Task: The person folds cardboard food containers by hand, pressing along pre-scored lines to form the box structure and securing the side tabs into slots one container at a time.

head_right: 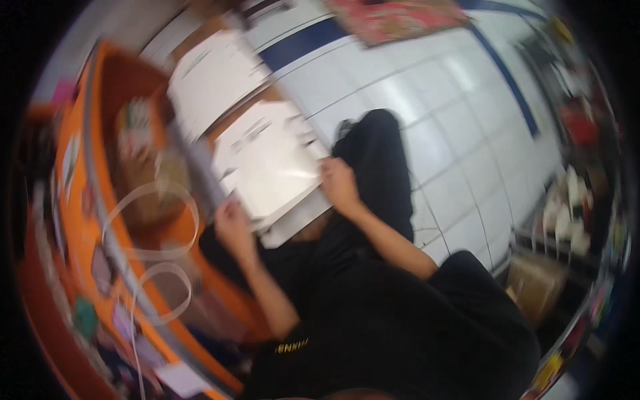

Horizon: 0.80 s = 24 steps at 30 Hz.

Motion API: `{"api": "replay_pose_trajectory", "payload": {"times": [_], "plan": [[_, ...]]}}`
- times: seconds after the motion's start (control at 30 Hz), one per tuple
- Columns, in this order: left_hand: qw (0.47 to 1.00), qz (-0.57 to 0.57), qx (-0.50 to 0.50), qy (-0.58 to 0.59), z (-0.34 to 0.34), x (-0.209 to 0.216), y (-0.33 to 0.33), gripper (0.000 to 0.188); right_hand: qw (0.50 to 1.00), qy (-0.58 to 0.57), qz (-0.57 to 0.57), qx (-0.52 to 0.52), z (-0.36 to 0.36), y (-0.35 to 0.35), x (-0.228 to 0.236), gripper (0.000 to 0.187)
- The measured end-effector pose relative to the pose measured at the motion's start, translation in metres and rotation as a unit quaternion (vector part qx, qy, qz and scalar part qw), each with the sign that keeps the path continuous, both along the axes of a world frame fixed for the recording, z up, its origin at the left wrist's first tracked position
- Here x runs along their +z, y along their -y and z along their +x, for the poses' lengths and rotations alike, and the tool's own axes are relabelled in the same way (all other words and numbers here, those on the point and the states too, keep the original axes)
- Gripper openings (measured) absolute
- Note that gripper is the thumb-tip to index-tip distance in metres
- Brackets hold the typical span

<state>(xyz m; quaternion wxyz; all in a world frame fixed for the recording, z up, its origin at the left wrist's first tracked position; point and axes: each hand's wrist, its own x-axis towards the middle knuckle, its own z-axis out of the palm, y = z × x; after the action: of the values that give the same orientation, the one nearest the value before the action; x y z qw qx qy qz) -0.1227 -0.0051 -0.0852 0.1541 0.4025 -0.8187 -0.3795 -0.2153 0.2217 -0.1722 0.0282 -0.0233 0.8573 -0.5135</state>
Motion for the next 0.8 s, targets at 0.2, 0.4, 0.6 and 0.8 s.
{"api": "replay_pose_trajectory", "payload": {"times": [0.2, 0.4, 0.6, 0.8], "plan": [[0.844, 0.532, -0.063, -0.039, 0.018, -0.056, 0.022, 0.061, 0.992, -0.113, -0.015, 0.063, 0.003, -0.016, -0.038, 0.017], [0.889, 0.437, -0.129, -0.055, 0.007, -0.072, 0.023, 0.066, 0.996, -0.053, -0.023, 0.074, 0.014, -0.031, 0.012, 0.028], [0.899, 0.414, -0.073, -0.121, -0.015, -0.013, -0.036, 0.055, 0.94, -0.32, 0.05, 0.107, 0.027, -0.026, 0.078, 0.029], [0.929, 0.351, -0.081, -0.088, -0.026, -0.046, -0.032, 0.053, 0.876, -0.361, 0.08, 0.31, 0.049, 0.015, 0.03, 0.017]]}}
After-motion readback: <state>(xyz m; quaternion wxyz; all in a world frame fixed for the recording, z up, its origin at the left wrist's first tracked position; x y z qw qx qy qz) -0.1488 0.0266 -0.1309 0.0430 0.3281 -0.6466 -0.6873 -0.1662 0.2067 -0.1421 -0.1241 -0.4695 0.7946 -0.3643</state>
